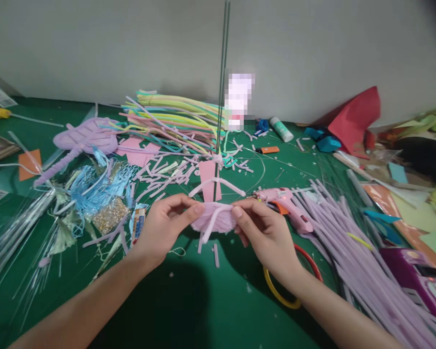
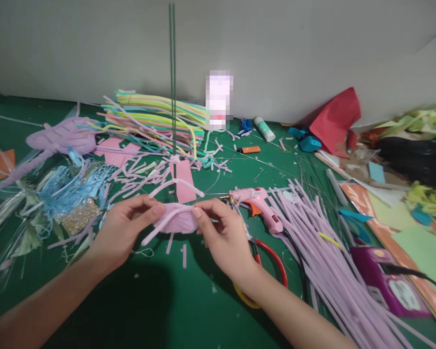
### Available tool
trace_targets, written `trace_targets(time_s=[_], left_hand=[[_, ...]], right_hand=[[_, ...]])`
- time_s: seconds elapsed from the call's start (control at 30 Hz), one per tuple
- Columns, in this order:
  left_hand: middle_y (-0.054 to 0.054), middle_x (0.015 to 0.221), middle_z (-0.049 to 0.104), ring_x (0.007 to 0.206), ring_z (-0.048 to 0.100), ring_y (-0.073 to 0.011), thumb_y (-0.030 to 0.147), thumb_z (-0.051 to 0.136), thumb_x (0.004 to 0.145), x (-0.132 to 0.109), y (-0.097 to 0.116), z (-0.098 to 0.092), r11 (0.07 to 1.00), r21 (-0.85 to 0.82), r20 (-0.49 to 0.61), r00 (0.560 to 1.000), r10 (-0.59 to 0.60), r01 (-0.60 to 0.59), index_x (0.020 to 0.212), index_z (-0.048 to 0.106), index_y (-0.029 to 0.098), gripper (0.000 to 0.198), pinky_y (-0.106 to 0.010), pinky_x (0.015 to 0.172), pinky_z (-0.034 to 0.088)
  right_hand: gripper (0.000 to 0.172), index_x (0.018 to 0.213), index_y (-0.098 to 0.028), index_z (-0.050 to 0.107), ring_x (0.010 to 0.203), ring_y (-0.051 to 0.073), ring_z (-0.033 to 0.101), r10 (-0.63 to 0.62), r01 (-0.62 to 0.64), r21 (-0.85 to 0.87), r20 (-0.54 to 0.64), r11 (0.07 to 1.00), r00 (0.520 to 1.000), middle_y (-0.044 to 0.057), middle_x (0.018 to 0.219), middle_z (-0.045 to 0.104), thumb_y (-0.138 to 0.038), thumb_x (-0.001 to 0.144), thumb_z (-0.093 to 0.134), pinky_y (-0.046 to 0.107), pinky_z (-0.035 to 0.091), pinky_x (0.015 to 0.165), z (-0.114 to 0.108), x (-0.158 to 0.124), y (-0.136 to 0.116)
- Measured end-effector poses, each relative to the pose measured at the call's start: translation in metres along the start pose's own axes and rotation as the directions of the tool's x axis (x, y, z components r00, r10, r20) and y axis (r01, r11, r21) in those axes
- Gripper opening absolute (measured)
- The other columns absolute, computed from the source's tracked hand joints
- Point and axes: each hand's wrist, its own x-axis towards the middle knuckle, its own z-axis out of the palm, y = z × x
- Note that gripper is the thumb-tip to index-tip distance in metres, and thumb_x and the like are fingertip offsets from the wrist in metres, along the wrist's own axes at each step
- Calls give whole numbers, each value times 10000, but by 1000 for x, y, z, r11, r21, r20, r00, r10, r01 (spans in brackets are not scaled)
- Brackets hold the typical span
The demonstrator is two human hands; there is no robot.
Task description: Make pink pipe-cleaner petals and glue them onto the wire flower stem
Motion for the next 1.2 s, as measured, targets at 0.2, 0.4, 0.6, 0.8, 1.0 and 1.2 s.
trace_targets(time_s=[0.2,0.4,0.6,0.8,1.0,1.2], left_hand=[[39,639,616,607,523,-77,340,795,731,-1,2,1,1000,-21,-8,1000,-13,13,672,689,173,206,-168,584,414],[19,662,608,631,526,-95,439,735,782,0,1,1,998,-24,38,998,-53,54,692,675,169,291,-185,605,435],[-113,941,713,841,649,-213,582,540,879,4,-3,2,980,-123,146,979,-141,160,967,692,134,481,-294,691,534],[-142,1107,703,920,697,-228,589,498,906,6,-4,-3,932,-264,214,957,-193,247,1097,650,158,495,-331,769,574],[-140,1013,733,842,725,-193,367,620,899,2,5,-4,881,-307,291,917,-274,361,1067,650,142,282,-313,787,598],[-83,836,752,674,730,-158,166,645,857,-3,10,-3,930,-267,183,961,-208,252,1083,599,161,232,-253,666,604]], right_hand=[[283,900,-211,658,435,80,460,92,-95,77,43,993,995,-43,561,519,-483,890,585,187,364,372,1,2,0],[304,897,-199,611,308,64,444,167,-174,107,75,979,983,-51,460,580,-502,873,607,156,337,310,1,4,1],[335,931,-186,606,448,131,635,111,-113,173,25,978,994,-13,562,657,-498,825,666,204,510,407,0,13,5],[265,943,-216,618,743,158,704,23,-30,169,46,985,999,15,891,680,-435,811,686,322,608,711,-3,22,21],[148,895,-206,681,934,180,674,-78,70,108,75,992,994,54,1054,709,-296,782,716,330,543,862,-6,25,27],[249,1015,-238,700,1090,202,651,-106,90,138,117,986,987,72,1242,669,-314,780,729,382,496,981,-1,24,21]])
